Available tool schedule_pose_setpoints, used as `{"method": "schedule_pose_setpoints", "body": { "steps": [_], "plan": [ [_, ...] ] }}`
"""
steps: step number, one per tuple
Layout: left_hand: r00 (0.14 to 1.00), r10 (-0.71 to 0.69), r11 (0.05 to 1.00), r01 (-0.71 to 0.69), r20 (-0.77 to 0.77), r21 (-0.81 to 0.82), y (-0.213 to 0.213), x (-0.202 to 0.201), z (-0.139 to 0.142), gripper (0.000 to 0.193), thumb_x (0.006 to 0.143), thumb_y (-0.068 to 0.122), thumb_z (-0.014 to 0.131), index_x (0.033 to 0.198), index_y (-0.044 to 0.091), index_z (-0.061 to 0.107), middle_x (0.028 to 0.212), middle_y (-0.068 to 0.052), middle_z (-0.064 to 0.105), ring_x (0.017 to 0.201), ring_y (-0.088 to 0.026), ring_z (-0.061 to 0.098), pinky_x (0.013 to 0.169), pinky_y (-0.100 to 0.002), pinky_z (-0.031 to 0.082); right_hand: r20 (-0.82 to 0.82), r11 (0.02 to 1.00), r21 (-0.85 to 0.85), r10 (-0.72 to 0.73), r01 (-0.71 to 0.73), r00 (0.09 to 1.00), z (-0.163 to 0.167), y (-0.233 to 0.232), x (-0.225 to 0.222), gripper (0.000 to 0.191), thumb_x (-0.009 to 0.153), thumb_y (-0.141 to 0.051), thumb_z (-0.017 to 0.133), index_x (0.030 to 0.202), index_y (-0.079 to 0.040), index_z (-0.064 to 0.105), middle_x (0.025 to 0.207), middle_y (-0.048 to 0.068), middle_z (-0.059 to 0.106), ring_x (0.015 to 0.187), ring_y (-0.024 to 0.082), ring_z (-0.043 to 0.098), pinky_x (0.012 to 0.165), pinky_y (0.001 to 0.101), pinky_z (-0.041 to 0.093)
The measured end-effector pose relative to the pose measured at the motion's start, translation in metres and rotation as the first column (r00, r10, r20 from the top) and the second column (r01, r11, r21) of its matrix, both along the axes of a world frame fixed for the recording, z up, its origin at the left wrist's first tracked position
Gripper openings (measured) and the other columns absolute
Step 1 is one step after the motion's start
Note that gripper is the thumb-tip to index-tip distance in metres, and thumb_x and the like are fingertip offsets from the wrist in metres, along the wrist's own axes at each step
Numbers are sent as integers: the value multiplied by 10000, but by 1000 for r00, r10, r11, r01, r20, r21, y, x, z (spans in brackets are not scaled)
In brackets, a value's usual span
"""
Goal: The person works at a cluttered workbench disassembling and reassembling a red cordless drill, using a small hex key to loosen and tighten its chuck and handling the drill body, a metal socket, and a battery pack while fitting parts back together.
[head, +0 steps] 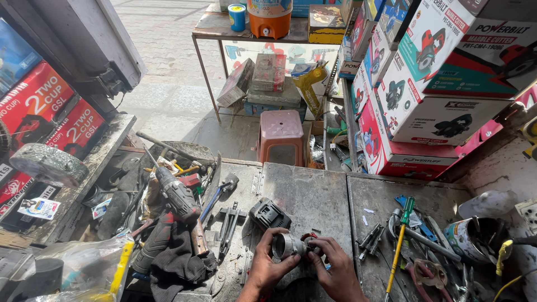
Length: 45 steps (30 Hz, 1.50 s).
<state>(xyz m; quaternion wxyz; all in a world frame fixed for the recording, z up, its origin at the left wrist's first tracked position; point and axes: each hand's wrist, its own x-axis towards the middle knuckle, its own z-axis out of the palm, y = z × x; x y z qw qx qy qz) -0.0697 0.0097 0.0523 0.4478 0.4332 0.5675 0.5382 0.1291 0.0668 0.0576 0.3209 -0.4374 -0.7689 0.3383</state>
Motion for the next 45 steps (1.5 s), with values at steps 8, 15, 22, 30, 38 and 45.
{"method": "schedule_pose_setpoints", "body": {
  "steps": [8,15,22,30,38,45],
  "plan": [
    [926,295,955,-285,-236,77,-4,10,13,621,652,93,897,1214,116,634,1138,-72,532,1085,-197,629,960,-336,533,-58,995,42,-90,92,994,-18,3,3,272,826,-108,749,1097,-101,725,1074,42,742,822,148,688,617,281,552],
    [885,302,948,-241,-354,206,-3,20,0,636,644,105,929,1214,98,648,1124,-107,497,1054,-261,596,897,-382,544,-120,996,90,-10,21,993,-5,4,-5,291,821,-116,757,1108,-88,720,1088,48,738,784,141,685,624,269,541],
    [892,241,957,-153,-383,246,-7,26,-13,594,713,72,863,1264,86,641,1135,-142,500,1030,-305,631,837,-397,568,44,995,-101,20,-16,999,37,5,-26,482,793,-191,782,1252,-115,655,1109,49,690,844,161,740,694,306,591],
    [892,245,928,-103,-380,357,-8,26,-15,649,657,40,866,1260,77,629,1151,-155,568,1075,-346,643,884,-417,567,460,973,-229,132,-26,878,48,22,-56,419,747,-217,769,1133,-147,624,1074,85,697,975,323,701,843,460,554],
    [898,212,943,-84,-385,323,-10,20,-13,623,646,40,864,1231,89,656,1110,-139,592,1028,-331,669,838,-410,578,308,991,-97,122,-97,944,19,20,-60,303,692,-40,685,973,-56,572,992,174,675,980,430,651,811,518,522],
    [889,204,952,-82,-410,296,-8,21,-13,651,613,50,864,1229,80,658,1127,-149,571,997,-328,676,809,-413,578,303,980,-178,140,-89,942,34,25,-59,364,705,-100,752,1049,-65,639,1000,162,714,994,384,690,841,461,551]
  ]
}}
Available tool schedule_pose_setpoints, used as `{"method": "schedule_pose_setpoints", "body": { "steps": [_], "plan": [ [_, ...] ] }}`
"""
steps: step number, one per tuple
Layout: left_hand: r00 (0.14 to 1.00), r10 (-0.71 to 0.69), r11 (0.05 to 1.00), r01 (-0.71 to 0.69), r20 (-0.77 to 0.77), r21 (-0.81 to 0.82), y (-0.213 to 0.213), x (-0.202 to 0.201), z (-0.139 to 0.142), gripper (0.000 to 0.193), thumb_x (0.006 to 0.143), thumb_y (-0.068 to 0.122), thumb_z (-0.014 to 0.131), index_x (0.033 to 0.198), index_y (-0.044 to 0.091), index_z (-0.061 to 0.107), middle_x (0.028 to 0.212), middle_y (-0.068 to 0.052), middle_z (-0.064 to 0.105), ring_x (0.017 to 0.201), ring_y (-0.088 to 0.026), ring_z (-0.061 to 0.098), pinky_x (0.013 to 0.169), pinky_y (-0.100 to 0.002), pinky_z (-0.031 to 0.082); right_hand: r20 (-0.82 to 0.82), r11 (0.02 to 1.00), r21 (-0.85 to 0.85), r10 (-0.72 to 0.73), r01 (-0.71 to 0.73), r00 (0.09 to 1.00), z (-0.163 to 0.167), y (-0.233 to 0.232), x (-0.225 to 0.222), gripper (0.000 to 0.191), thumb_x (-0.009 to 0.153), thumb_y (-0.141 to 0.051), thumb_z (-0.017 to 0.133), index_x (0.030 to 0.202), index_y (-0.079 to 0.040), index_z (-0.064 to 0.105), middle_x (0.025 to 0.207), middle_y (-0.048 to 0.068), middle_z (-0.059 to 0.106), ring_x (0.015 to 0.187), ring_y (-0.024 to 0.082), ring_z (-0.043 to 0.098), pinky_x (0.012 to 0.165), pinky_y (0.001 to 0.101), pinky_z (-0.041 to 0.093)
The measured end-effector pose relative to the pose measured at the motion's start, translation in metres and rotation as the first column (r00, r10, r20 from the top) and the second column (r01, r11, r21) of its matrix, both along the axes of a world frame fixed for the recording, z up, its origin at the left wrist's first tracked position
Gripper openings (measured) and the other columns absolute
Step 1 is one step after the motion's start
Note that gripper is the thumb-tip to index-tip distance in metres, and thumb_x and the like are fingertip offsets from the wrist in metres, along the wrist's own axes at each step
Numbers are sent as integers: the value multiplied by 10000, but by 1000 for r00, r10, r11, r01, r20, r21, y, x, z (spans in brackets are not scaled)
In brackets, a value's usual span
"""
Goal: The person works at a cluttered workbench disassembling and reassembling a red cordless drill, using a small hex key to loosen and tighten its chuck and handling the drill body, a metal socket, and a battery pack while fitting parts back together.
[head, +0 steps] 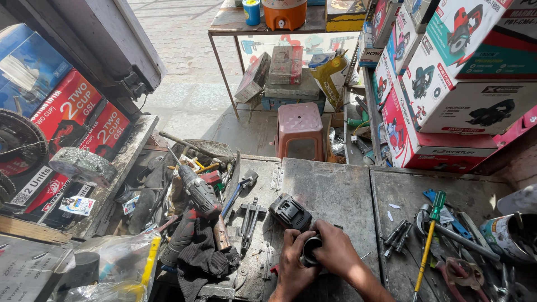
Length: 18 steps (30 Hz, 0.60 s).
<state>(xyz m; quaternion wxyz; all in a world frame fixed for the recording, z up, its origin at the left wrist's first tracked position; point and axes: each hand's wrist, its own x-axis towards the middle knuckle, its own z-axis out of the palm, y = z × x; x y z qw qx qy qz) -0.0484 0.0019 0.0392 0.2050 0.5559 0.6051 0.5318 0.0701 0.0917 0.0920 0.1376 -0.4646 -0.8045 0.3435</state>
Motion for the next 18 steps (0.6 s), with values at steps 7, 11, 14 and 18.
{"method": "schedule_pose_setpoints", "body": {
  "steps": [7,11,14,18],
  "plan": [
    [999,47,997,-46,6,-68,2,-1,2,590,672,78,860,1229,76,666,1106,-135,554,970,-287,688,793,-384,602,-150,940,-314,-189,134,970,7,-9,34,532,813,-270,780,1297,-96,646,1013,104,761,935,201,795,816,353,636],
    [998,58,996,-56,29,-75,1,-2,5,576,664,86,872,1204,73,670,1097,-130,541,954,-278,691,796,-379,598,-226,963,-217,-208,158,952,-23,-12,68,458,850,-295,753,1257,-92,697,1042,77,755,974,194,755,853,346,643],
    [997,62,996,-59,42,-73,4,-2,7,574,662,88,871,1201,78,674,1101,-122,540,957,-271,696,804,-373,601,-269,960,-182,-255,211,929,-54,-15,89,349,844,-274,771,1119,-59,753,1071,79,743,1030,186,789,905,350,624],
    [998,57,997,-56,17,-50,5,-3,8,605,626,88,897,1190,81,680,1075,-119,552,954,-282,688,804,-381,593,-229,919,-244,-365,309,903,-84,-17,104,310,836,-270,773,1067,-63,780,1033,68,761,982,187,788,899,344,656]
  ]
}}
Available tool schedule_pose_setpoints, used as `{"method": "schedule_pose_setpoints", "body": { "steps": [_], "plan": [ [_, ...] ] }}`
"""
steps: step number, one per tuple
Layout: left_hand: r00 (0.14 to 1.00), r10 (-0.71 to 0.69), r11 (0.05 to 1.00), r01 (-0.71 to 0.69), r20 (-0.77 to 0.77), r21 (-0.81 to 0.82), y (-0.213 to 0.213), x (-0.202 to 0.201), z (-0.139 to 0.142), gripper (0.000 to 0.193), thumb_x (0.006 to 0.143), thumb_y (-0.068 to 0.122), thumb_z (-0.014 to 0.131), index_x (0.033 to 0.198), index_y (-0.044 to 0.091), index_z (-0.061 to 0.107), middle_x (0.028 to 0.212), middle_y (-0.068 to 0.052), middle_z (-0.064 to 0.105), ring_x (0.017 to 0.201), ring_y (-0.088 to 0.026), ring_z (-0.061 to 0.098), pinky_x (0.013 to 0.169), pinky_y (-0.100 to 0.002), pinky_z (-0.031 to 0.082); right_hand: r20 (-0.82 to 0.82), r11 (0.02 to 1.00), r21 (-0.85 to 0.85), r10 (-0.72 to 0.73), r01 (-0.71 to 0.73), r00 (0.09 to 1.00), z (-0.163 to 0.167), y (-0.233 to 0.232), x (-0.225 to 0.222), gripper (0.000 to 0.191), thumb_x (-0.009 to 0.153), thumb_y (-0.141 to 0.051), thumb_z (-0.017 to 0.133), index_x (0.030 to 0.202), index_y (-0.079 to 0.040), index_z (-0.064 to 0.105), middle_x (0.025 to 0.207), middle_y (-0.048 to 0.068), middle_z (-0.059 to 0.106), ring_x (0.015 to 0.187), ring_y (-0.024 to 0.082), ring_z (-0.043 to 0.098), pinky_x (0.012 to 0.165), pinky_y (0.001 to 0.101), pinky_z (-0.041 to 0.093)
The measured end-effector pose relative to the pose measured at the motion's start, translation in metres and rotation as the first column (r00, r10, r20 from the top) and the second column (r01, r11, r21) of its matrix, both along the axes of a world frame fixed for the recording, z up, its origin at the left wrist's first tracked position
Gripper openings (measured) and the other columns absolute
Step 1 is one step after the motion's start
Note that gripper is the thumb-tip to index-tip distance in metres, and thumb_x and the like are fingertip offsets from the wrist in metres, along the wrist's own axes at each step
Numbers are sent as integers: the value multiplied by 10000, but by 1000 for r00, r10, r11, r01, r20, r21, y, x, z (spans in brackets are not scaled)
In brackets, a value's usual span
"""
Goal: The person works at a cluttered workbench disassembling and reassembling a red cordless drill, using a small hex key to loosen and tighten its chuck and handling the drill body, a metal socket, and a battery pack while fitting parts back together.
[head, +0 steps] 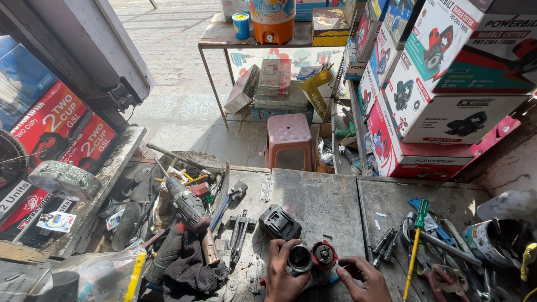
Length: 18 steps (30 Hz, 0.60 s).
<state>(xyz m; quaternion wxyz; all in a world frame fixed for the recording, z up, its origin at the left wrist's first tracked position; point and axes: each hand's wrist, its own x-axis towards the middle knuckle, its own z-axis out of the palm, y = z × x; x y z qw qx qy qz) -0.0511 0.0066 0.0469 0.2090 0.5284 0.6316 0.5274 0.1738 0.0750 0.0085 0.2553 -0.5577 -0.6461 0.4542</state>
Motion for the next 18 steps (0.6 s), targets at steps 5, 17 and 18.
{"method": "schedule_pose_setpoints", "body": {
  "steps": [5,17,18],
  "plan": [
    [999,42,997,-40,20,-66,-4,2,5,573,635,77,881,1173,98,683,1061,-119,550,946,-279,692,800,-381,592,29,991,-54,-121,122,992,3,-7,5,280,884,-263,782,1079,-62,775,981,72,773,922,174,815,845,333,633],
    [1000,22,997,-22,1,-79,-4,0,10,588,650,93,885,1191,87,656,1083,-101,547,960,-227,689,796,-350,620,80,993,-20,-117,119,990,9,-11,4,275,863,-249,765,1055,-52,769,978,58,795,916,153,779,816,326,620],
    [1000,11,998,-11,-1,-68,-4,0,9,593,654,92,880,1199,84,647,1091,-102,543,971,-226,685,799,-345,627,64,992,-28,-124,126,990,7,-11,5,278,862,-244,764,1063,-53,769,975,61,795,912,159,780,816,327,622]
  ]
}}
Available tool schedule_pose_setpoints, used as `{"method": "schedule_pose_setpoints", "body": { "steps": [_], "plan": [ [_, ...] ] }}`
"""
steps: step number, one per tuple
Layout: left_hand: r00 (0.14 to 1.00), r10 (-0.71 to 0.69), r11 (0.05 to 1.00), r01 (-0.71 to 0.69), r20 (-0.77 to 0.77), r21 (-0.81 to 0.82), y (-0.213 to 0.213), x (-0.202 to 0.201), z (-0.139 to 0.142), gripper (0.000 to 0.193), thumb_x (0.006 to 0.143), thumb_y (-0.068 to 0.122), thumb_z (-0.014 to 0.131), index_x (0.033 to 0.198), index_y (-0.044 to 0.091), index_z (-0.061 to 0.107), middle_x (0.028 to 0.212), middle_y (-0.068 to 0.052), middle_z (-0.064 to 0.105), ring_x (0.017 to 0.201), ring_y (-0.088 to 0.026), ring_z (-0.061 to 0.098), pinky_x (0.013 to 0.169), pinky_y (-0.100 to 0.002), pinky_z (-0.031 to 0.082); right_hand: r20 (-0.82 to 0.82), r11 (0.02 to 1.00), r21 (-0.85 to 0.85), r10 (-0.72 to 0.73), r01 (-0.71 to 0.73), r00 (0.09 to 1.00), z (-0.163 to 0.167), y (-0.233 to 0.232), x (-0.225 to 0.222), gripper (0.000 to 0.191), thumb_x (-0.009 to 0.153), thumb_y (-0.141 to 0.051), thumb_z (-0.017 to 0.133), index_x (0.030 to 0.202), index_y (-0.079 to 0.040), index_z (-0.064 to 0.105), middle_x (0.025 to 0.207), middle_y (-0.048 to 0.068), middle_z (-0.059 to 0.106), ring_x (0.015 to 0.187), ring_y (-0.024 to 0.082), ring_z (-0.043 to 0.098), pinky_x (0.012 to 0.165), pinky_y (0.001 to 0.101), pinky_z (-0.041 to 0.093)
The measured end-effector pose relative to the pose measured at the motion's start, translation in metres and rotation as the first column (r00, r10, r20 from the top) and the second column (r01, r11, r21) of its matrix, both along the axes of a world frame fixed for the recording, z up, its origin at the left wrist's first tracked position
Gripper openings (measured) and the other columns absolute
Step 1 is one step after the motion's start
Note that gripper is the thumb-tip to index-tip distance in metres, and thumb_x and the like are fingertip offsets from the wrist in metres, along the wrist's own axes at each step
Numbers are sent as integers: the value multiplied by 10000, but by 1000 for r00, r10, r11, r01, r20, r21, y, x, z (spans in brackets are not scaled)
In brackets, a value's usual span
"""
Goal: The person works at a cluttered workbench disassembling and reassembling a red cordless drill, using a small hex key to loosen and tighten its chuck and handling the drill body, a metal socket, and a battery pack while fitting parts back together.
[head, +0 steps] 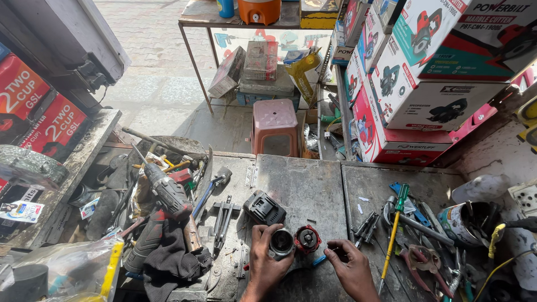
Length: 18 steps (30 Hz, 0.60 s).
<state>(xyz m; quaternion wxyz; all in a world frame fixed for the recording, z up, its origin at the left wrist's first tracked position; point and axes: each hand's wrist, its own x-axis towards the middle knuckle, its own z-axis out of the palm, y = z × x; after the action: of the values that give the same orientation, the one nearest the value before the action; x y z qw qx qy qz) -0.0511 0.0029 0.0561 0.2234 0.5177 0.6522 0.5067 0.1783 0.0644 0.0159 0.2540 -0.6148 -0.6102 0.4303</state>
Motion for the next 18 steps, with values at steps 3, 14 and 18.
{"method": "schedule_pose_setpoints", "body": {
  "steps": [3,14,18],
  "plan": [
    [1000,14,1000,-14,-9,14,0,0,-1,585,652,84,886,1189,77,655,1078,-105,549,968,-233,684,805,-356,615,-45,1000,-14,-18,18,999,-3,1,1,281,860,-232,761,1077,-53,771,967,69,797,900,168,780,813,326,623],
    [1000,19,1000,-19,14,-2,-3,-1,6,597,644,82,891,1194,88,657,1080,-95,556,975,-238,682,821,-365,600,-48,1000,22,-12,13,999,11,5,-6,250,874,-201,740,1077,-61,782,948,62,793,822,156,756,754,309,601],
    [1000,15,1000,-15,6,-8,-3,-2,6,606,641,86,888,1199,95,653,1084,-94,559,976,-237,685,813,-368,599,27,986,164,26,-31,999,16,16,-6,239,883,-218,732,1053,-60,791,965,60,794,856,159,777,770,305,609]
  ]
}}
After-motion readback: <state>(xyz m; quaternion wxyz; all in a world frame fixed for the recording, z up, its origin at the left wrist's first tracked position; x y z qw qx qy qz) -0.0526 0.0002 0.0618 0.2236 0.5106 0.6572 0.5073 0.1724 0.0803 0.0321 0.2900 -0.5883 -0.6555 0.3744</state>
